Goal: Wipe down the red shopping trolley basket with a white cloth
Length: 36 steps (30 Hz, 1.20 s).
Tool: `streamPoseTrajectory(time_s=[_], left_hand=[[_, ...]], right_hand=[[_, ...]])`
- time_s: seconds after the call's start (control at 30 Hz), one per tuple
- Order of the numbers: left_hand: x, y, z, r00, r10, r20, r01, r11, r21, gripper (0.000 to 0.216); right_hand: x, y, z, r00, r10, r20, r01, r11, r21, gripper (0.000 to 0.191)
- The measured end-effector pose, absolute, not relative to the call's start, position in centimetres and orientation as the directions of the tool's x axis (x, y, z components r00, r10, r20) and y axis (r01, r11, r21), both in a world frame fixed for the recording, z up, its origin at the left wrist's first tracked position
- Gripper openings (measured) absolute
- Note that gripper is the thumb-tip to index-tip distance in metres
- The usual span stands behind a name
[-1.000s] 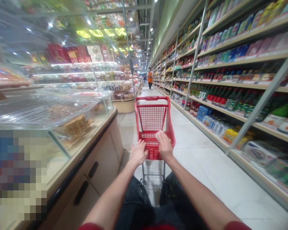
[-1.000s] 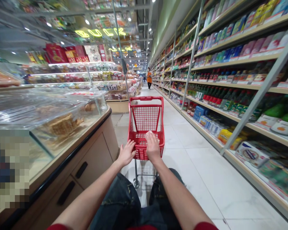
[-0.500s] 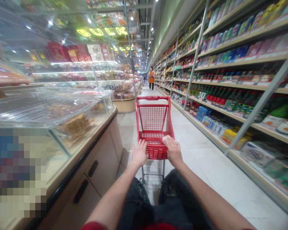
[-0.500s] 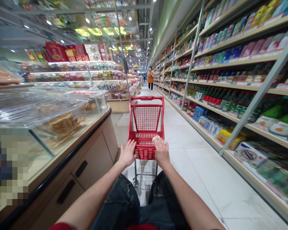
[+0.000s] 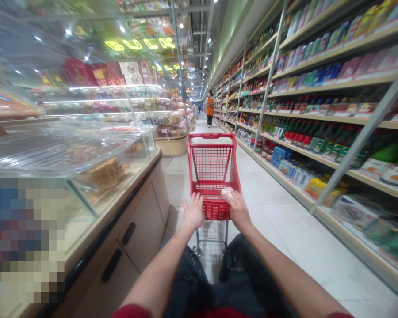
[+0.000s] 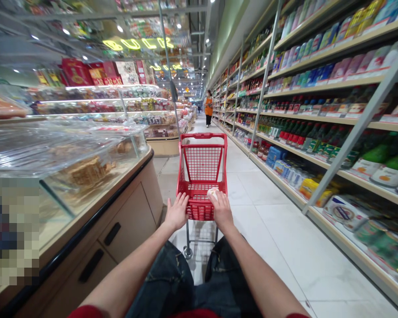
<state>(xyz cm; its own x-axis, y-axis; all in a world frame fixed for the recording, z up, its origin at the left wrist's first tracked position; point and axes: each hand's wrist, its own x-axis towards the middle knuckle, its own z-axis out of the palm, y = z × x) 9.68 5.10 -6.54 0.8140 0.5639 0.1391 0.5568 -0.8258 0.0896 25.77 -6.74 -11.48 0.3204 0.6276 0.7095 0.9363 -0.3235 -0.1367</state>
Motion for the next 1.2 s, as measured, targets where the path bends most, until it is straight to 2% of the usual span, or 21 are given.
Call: streamPoseTrajectory(time_s=[0.07, 0.13, 0.27, 0.37, 0.57, 0.63, 0.83, 0.97, 1.13, 1.2], left_hand=[[9.9, 4.9, -6.5, 0.813, 0.567, 0.131, 0.558, -0.824, 0.099, 0.065], [10.0, 4.6, -6.3, 0.808, 0.577, 0.118, 0.567, -0.816, 0.107, 0.065], [10.1, 4.3, -6.0, 0.807, 0.58, 0.107, 0.572, -0.814, 0.104, 0.066], [9.8, 4.4, -6.1, 0.819, 0.563, 0.115, 0.555, -0.827, 0.089, 0.065], [9.6, 4.6, -6.2, 0.811, 0.574, 0.117, 0.564, -0.819, 0.105, 0.068], [9.7, 4.4, -6.1, 0.804, 0.585, 0.111, 0.574, -0.811, 0.113, 0.069], [9.6, 4.1, -6.6, 0.801, 0.584, 0.131, 0.573, -0.812, 0.115, 0.068], [9.3, 4.4, -6.7, 0.817, 0.566, 0.113, 0.556, -0.824, 0.112, 0.067], [8.7, 4.5, -6.8, 0.824, 0.557, 0.103, 0.542, -0.829, 0.138, 0.064], [8.5, 4.4, -6.9, 0.838, 0.529, 0.136, 0.509, -0.846, 0.159, 0.064]], right_hand=[[26.7, -7.5, -11.7, 0.372, 0.555, 0.744, 0.912, -0.367, -0.182, 0.053], [26.6, -7.6, -11.8, 0.376, 0.546, 0.749, 0.91, -0.368, -0.189, 0.052], [23.9, -5.8, -11.8, 0.276, 0.667, 0.692, 0.952, -0.287, -0.103, 0.053], [23.3, -5.0, -11.6, 0.257, 0.695, 0.671, 0.958, -0.276, -0.08, 0.052], [27.6, -7.5, -12.1, 0.351, 0.546, 0.761, 0.916, -0.369, -0.158, 0.043], [27.6, -7.7, -12.3, 0.346, 0.534, 0.771, 0.918, -0.363, -0.161, 0.043], [22.4, -4.6, -11.9, 0.237, 0.673, 0.701, 0.967, -0.236, -0.1, 0.049], [22.3, -4.6, -11.7, 0.174, 0.702, 0.69, 0.98, -0.19, -0.054, 0.05], [27.4, -8.0, -13.4, 0.225, 0.597, 0.77, 0.957, -0.285, -0.058, 0.049], [29.1, -8.7, -14.3, 0.19, 0.571, 0.799, 0.968, -0.247, -0.053, 0.055]])
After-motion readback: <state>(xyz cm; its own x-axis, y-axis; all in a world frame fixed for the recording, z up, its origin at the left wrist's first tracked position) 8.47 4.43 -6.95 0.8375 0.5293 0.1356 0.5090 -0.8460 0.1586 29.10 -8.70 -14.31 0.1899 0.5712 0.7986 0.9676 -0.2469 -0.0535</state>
